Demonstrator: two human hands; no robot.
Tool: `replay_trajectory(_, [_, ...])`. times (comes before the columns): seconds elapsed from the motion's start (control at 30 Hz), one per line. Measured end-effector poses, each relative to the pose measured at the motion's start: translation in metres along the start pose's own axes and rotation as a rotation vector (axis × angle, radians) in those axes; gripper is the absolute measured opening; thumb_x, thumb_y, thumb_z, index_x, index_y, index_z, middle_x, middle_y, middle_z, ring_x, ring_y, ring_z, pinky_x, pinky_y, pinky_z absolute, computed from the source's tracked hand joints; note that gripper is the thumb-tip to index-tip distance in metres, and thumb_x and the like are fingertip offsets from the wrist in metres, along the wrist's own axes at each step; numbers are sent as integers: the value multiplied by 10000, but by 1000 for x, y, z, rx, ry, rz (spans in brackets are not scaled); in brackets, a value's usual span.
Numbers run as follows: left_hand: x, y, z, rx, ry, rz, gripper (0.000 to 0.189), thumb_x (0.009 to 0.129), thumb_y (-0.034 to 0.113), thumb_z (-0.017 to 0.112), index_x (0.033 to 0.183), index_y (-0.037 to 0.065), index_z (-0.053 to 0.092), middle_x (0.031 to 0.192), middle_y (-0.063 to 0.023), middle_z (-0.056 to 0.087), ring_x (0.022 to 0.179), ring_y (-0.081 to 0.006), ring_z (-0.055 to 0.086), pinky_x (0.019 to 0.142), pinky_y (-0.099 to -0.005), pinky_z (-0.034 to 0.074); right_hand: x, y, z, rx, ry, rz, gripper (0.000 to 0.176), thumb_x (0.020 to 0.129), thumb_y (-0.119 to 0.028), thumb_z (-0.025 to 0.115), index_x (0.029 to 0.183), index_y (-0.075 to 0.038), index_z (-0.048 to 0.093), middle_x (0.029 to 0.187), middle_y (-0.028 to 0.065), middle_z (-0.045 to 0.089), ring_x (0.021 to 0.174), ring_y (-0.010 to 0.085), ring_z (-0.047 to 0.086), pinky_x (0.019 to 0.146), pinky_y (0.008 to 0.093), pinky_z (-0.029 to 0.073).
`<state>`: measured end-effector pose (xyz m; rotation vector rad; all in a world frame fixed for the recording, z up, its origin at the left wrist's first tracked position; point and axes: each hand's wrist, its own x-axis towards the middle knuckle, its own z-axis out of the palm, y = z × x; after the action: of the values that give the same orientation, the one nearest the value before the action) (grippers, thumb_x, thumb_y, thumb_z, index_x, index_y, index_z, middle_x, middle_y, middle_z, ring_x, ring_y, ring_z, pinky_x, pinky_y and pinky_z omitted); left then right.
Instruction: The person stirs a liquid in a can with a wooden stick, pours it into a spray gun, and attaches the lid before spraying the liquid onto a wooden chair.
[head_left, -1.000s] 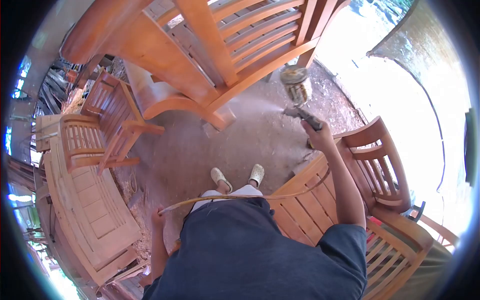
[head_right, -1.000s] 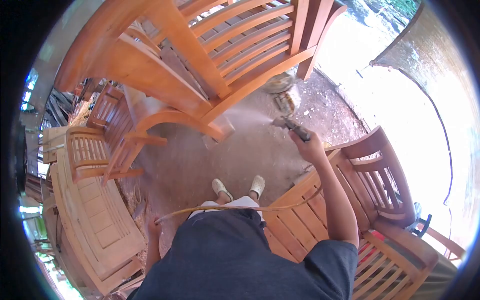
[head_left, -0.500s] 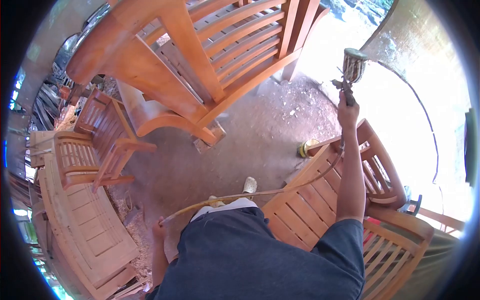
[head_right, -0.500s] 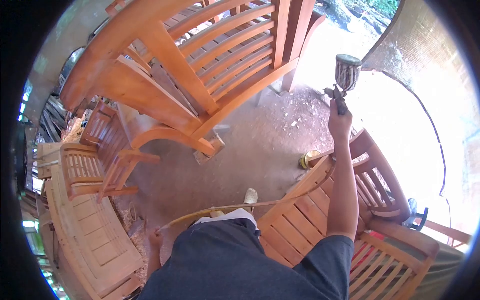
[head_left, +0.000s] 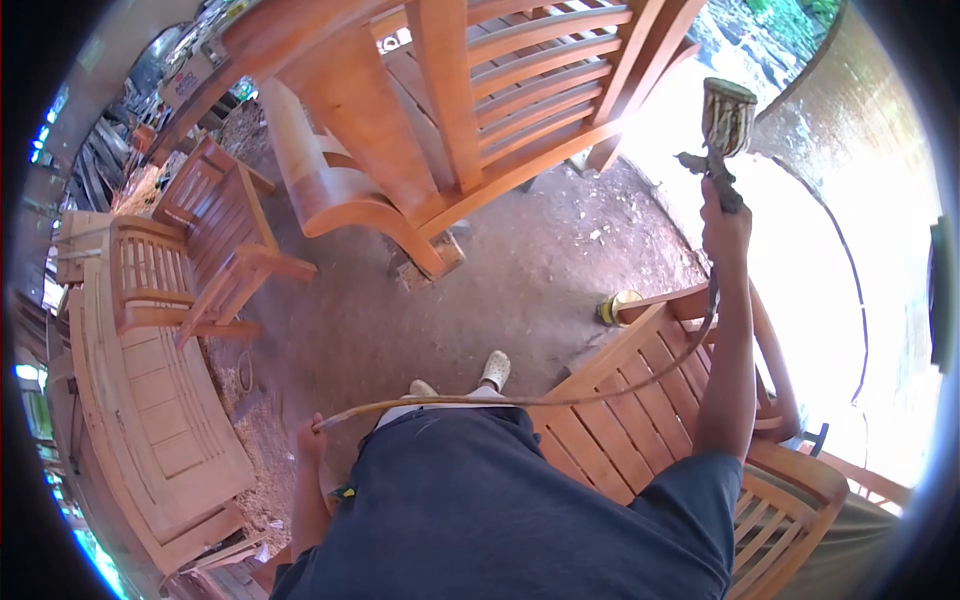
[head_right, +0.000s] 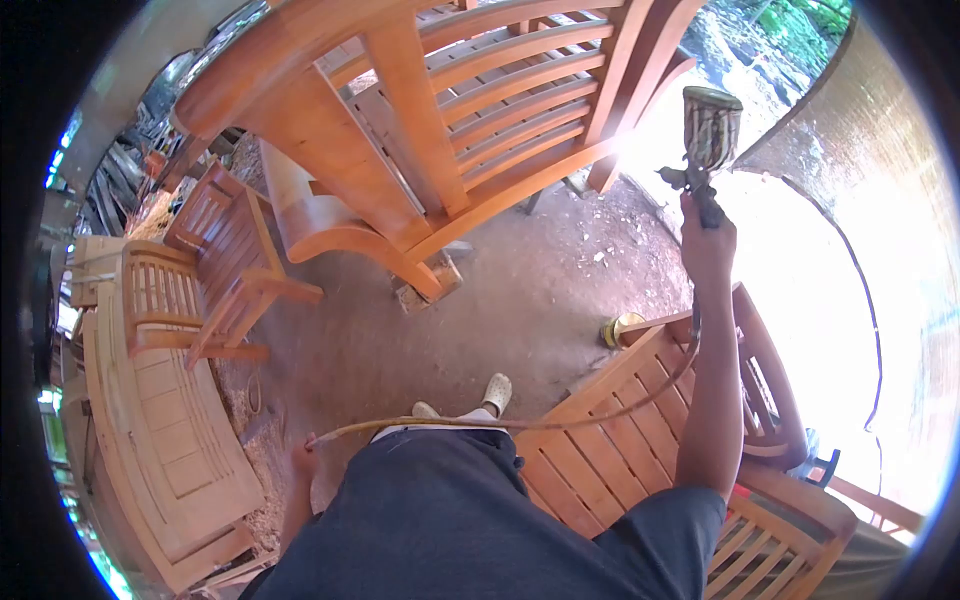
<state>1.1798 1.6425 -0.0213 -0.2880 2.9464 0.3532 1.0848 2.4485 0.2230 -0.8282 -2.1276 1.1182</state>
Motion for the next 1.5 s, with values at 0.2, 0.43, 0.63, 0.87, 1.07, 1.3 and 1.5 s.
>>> replay_trajectory(0.2, [5, -7, -5, 23, -32, -1, 387, 949, 384, 553, 815, 38, 665, 799, -235, 639, 785, -446, 612, 672, -508, 467, -75, -47, 10, 42, -317, 129, 255, 918, -249, 661, 758, -54, 626, 604, -63, 492, 525, 33, 401, 466, 237, 313])
replay_trajectory(0.43, [11, -8, -11, -8, 7, 58, 405, 945, 373, 561, 760, 21, 635, 780, -238, 633, 753, -442, 612, 639, -510, 451, -104, -85, 17, -3, -667, 100, 354, 909, -277, 685, 1144, -14, 658, 741, -11, 605, 676, 56, 504, 618, 248, 430])
replay_trajectory(0.63, [-2, 5, -15, 16, 46, 119, 396, 941, 338, 584, 717, 11, 605, 731, -240, 613, 703, -448, 595, 613, -510, 438, -77, -61, 27, 33, -865, 102, 340, 863, -310, 738, 994, -2, 682, 742, 21, 645, 683, 80, 562, 642, 253, 465])
replay_trajectory(0.87, [-5, 12, 6, -43, 77, 149, 378, 923, 296, 602, 672, 15, 570, 686, -220, 600, 673, -438, 578, 595, -522, 422, -31, -24, 20, 103, -523, 65, 252, 935, -186, 616, 737, -31, 597, 586, -33, 508, 496, 45, 433, 440, 225, 320])
replay_trajectory(1.07, [-12, 83, -29, 54, 132, 258, 326, 890, 258, 638, 662, 43, 549, 671, -209, 598, 655, -432, 576, 587, -528, 419, 10, 11, -11, 164, -240, 142, 322, 941, -265, 639, 678, -96, 565, 527, -48, 467, 392, 34, 396, 350, 221, 261])
replay_trajectory(1.3, [15, 58, -17, -21, 241, 263, 294, 879, 188, 653, 651, 44, 536, 663, -209, 591, 646, -430, 579, 564, -508, 429, 13, 16, -27, 171, -32, 72, 301, 925, -299, 656, 707, -107, 579, 536, -58, 467, 387, 31, 390, 336, 220, 263])
replay_trajectory(1.5, [46, 36, -38, 1, 352, 324, 346, 891, 205, 657, 627, 39, 507, 646, -224, 562, 623, -437, 561, 540, -508, 412, -9, 8, -16, 22, 219, -139, 273, 926, -273, 648, 777, -47, 615, 576, -40, 483, 496, 49, 442, 444, 252, 333])
